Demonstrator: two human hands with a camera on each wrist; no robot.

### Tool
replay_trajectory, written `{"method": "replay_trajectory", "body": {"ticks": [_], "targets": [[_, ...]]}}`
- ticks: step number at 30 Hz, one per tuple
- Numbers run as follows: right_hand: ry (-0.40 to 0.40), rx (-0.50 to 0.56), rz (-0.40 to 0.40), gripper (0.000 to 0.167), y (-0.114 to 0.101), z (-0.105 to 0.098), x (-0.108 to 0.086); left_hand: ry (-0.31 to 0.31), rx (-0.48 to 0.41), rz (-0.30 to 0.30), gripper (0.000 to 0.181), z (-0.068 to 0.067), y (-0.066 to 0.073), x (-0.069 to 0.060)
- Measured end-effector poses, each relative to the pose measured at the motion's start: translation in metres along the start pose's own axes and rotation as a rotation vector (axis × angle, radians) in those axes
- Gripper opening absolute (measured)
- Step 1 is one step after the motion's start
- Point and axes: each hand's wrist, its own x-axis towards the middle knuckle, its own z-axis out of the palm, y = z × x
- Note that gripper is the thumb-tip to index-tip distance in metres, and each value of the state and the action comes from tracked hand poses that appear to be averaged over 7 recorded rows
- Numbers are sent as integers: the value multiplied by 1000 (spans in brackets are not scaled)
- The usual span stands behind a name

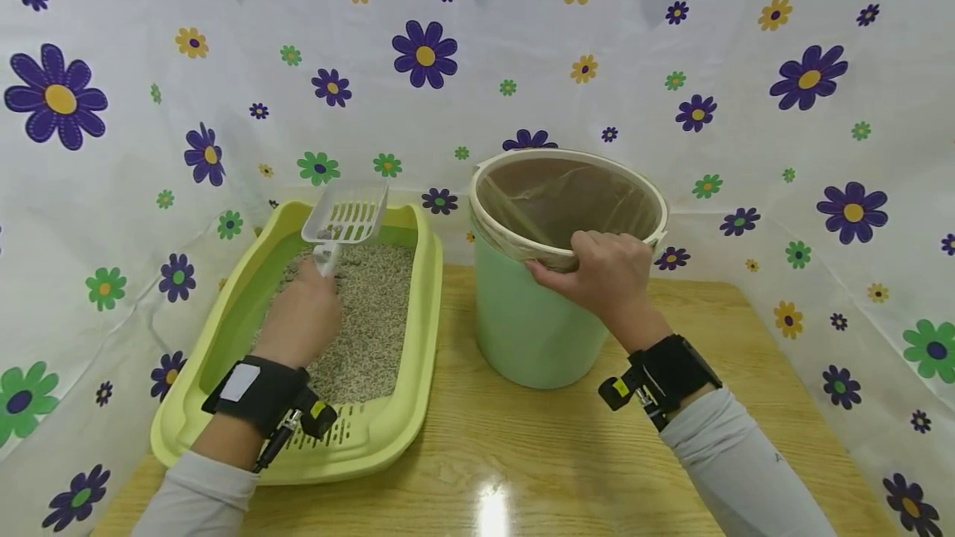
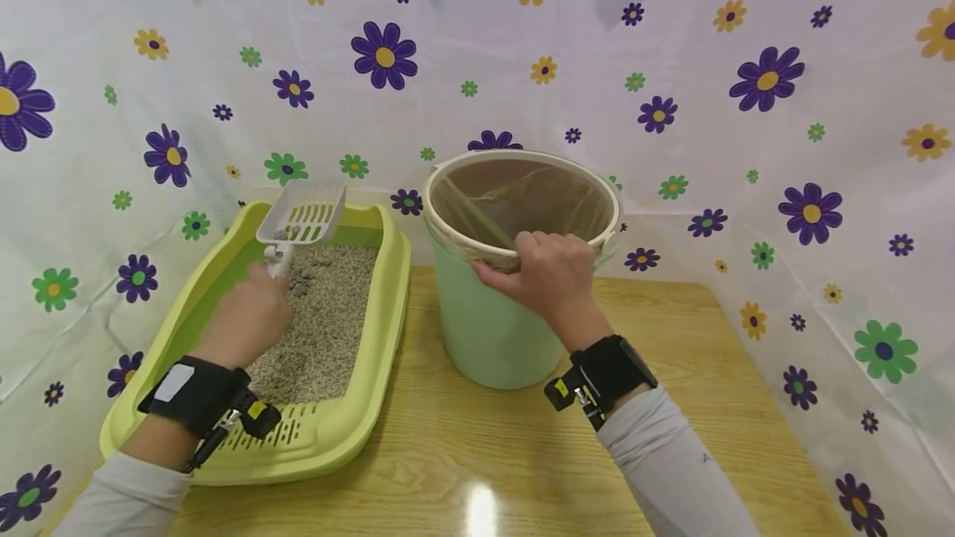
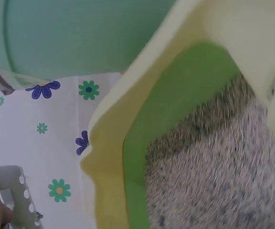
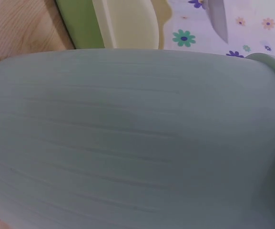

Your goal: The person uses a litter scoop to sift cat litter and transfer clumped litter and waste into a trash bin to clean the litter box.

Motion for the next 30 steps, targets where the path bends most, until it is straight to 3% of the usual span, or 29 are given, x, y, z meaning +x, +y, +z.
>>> {"method": "replay_trajectory", "body": {"ticks": [2, 6, 8, 10, 16, 19, 25, 30], "targets": [[-5, -1, -1, 79, 0, 0, 0, -109, -46, -20, 33, -1, -6, 1], [-3, -1, 0, 79, 0, 0, 0, -340, -244, -116, 41, -2, -17, 0], [0, -3, -1, 79, 1, 0, 0, -411, -341, -169, 44, -3, -21, -1], [-2, -10, -1, 79, 1, -1, 0, -430, -384, -186, 44, -4, -23, -3], [5, -2, 2, 79, 2, -2, -2, -413, -364, -215, 45, -3, -29, -6], [12, 2, 0, 79, 2, -1, -3, -358, -271, -198, 45, -4, -32, -8], [16, 6, -10, 78, 1, -1, -3, -159, -91, -199, 24, -7, -33, -14], [17, 13, -13, 77, -1, -1, 0, -97, -6, -180, 15, -8, -32, -17]]}}
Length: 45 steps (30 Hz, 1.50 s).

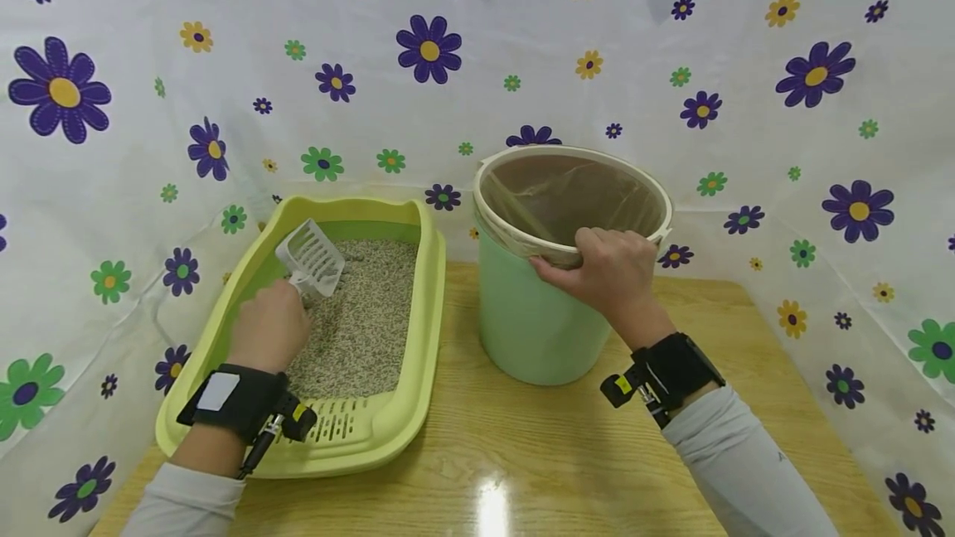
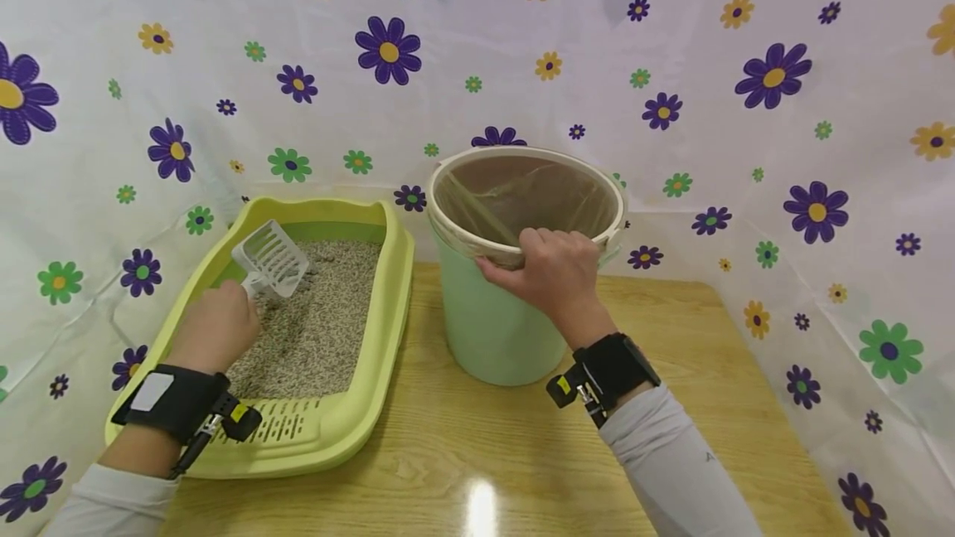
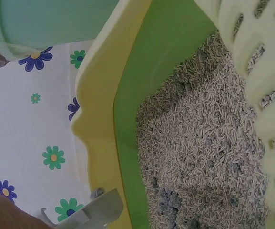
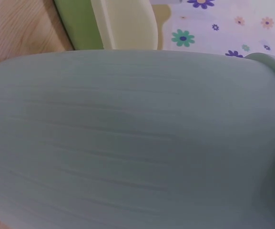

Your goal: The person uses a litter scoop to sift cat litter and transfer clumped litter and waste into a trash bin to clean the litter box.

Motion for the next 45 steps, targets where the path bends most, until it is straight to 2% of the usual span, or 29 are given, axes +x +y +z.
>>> {"method": "replay_trajectory", "body": {"ticks": [4, 8, 15, 23, 27, 30, 32, 35, 38, 41, 43, 45], "targets": [[1, -1, -5, 77, -1, 0, 1, -20, 4, 18, 18, 0, 0, -1], [7, -4, -4, 77, -1, 0, 1, -74, -7, 13, 23, 0, -1, -1], [4, -8, 8, 78, 0, 0, 0, -154, 43, 11, 34, 4, -6, 4], [2, 2, 14, 78, 0, 0, -1, -162, 82, 43, 37, 5, -4, 4], [2, -7, 12, 78, 0, 0, -1, -187, 78, 48, 38, 0, -3, 5], [1, -10, 8, 77, 0, 1, -1, -176, 71, 64, 39, -6, 1, 7], [3, -13, 5, 77, 1, 1, -1, -147, 67, 78, 40, -13, 10, 9], [1, -8, 2, 77, 3, 1, 0, -80, 65, 113, 42, -30, 34, 15], [4, -3, 8, 78, 4, 1, 0, -28, 45, 150, 41, -52, 67, 24], [9, 3, 14, 78, 3, 1, 0, -5, -12, 201, 37, -70, 104, 35], [8, 5, 13, 77, 2, 1, 0, 15, -48, 238, 32, -75, 129, 42], [6, 9, 11, 77, 1, 1, 1, 67, -29, 311, 28, -73, 153, 48]]}}
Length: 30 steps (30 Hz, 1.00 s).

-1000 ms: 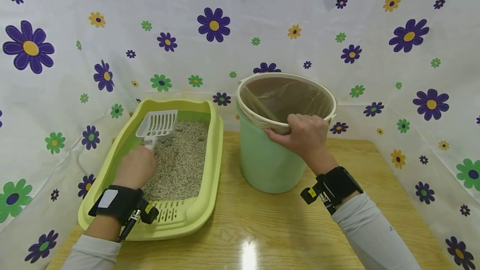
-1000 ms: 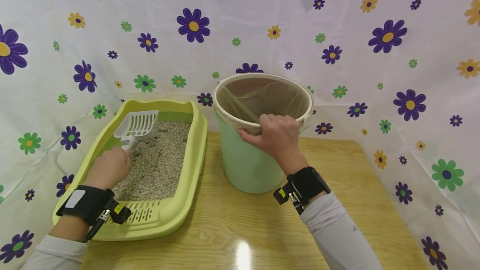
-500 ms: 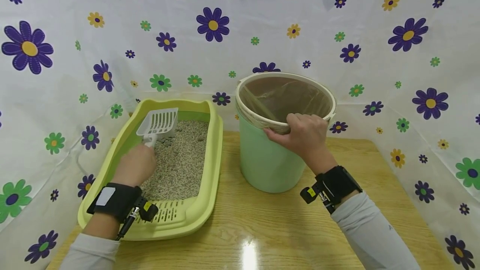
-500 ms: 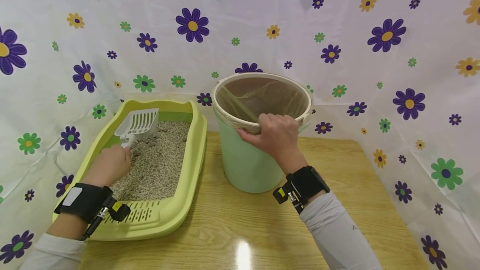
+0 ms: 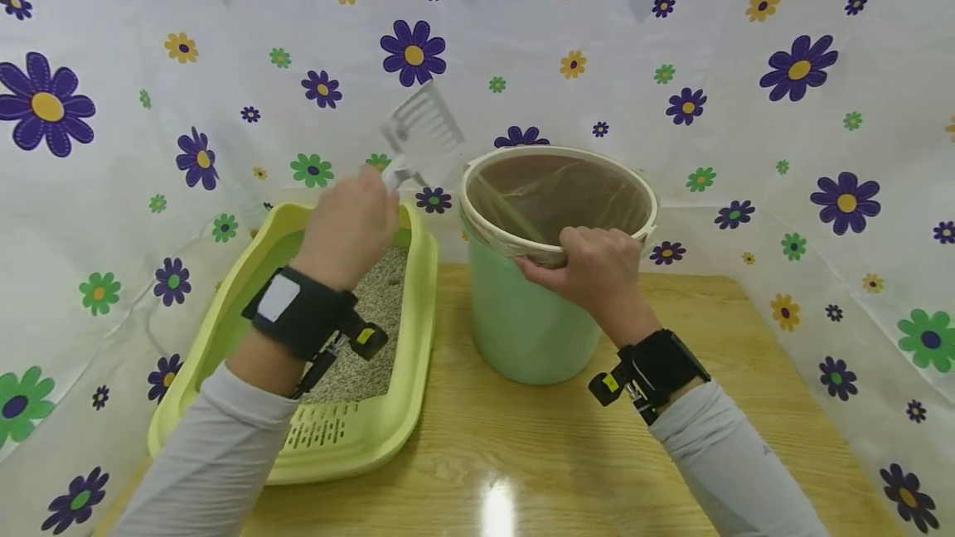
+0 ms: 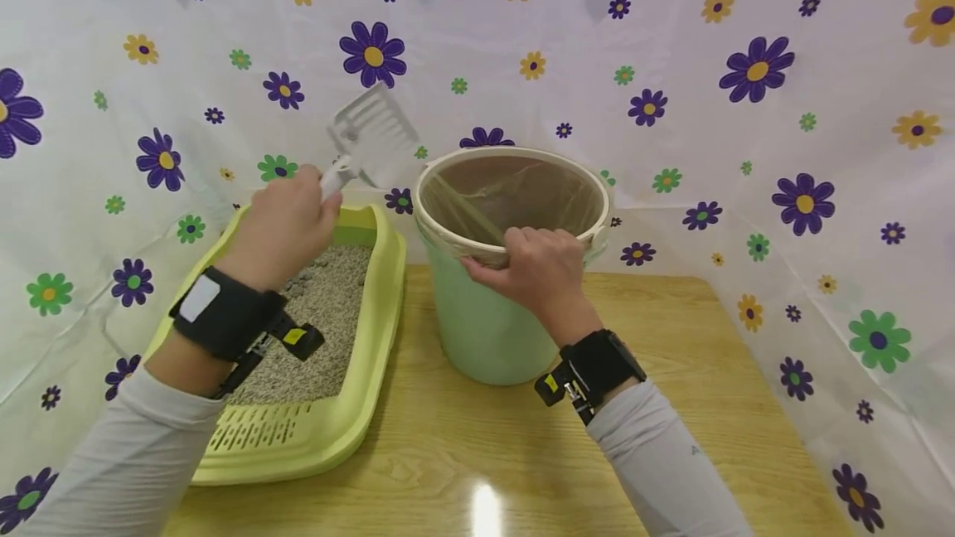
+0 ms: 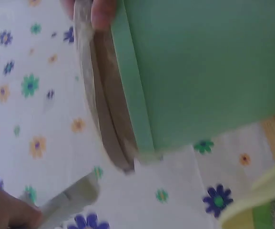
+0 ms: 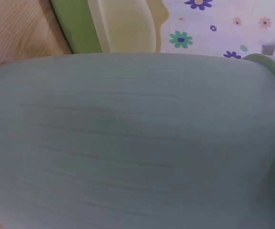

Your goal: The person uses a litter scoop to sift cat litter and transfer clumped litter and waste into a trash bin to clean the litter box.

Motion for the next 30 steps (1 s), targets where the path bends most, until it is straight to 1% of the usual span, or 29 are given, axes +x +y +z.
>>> {"method": "replay_trajectory", "body": {"ticks": [2, 4, 5, 6, 8, 9, 11, 15, 17, 19, 20, 21, 22, 23, 25, 27, 29, 30], "targets": [[-2, 1, -5, 77, -3, 1, 1, 58, 67, 84, 22, 9, 19, 9], [-3, 5, -5, 77, -6, 3, 4, 115, 155, 168, 17, 21, 33, 14], [-6, 8, -8, 77, -8, 3, 5, 142, 202, 204, 15, 27, 38, 16], [-6, 8, -11, 77, -9, 4, 6, 160, 231, 231, 15, 32, 42, 16], [-16, 13, -18, 78, -12, 5, 9, 183, 277, 261, 14, 40, 44, 16], [-17, 14, -22, 78, -13, 5, 10, 186, 286, 262, 15, 42, 44, 15], [-16, 11, -28, 77, -14, 6, 11, 180, 279, 244, 17, 42, 43, 14], [2, -4, -23, 77, -14, 5, 11, 158, 223, 169, 18, 32, 34, 11], [10, -10, -19, 77, -12, 4, 10, 158, 205, 124, 23, 25, 24, 9], [13, -16, -17, 77, -10, 3, 8, 146, 189, 71, 28, 18, 10, 5], [13, -17, -16, 77, -9, 3, 8, 128, 187, 39, 31, 15, 2, 2], [12, -18, -15, 77, -8, 3, 7, 95, 184, 3, 34, 12, -8, -1], [10, -18, -13, 77, -7, 2, 6, 52, 186, -32, 37, 10, -18, -5], [9, -19, -9, 77, -6, 2, 5, -7, 183, -71, 39, 9, -28, -9], [7, -24, -2, 77, -3, 1, 3, -143, 189, -143, 40, 11, -49, -21], [8, -29, 4, 77, -2, 1, 1, -318, 165, -193, 37, 18, -73, -35], [3, -31, 4, 77, -1, 0, -1, -465, 124, -228, 31, 30, -95, -54], [2, -31, 1, 76, -1, 0, -1, -521, 103, -237, 28, 37, -105, -64]]}}
